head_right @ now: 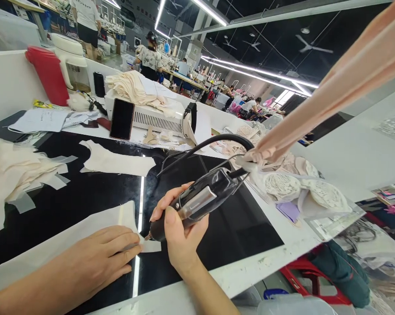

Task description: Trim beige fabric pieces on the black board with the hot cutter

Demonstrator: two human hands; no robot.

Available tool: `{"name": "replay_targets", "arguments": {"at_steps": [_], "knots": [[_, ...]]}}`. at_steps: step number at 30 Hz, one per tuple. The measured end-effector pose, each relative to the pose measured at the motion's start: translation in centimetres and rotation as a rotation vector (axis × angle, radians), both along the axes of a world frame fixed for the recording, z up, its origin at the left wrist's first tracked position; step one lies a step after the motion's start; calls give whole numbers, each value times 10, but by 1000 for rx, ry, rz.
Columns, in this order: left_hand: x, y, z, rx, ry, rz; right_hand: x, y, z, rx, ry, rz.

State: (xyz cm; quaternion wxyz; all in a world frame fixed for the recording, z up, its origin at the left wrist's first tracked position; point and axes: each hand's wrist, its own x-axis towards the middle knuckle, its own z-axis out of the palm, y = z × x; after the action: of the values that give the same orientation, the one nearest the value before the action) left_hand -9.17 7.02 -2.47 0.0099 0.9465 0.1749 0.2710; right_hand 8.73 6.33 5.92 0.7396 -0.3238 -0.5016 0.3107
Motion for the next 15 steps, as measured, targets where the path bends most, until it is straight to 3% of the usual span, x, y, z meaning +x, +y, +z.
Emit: {"name": "replay_targets", "arguments": {"at_steps": [15], "knots": [[-1,1,6,6,-37,-13,14,-7,-1,16,46,-23]]}}
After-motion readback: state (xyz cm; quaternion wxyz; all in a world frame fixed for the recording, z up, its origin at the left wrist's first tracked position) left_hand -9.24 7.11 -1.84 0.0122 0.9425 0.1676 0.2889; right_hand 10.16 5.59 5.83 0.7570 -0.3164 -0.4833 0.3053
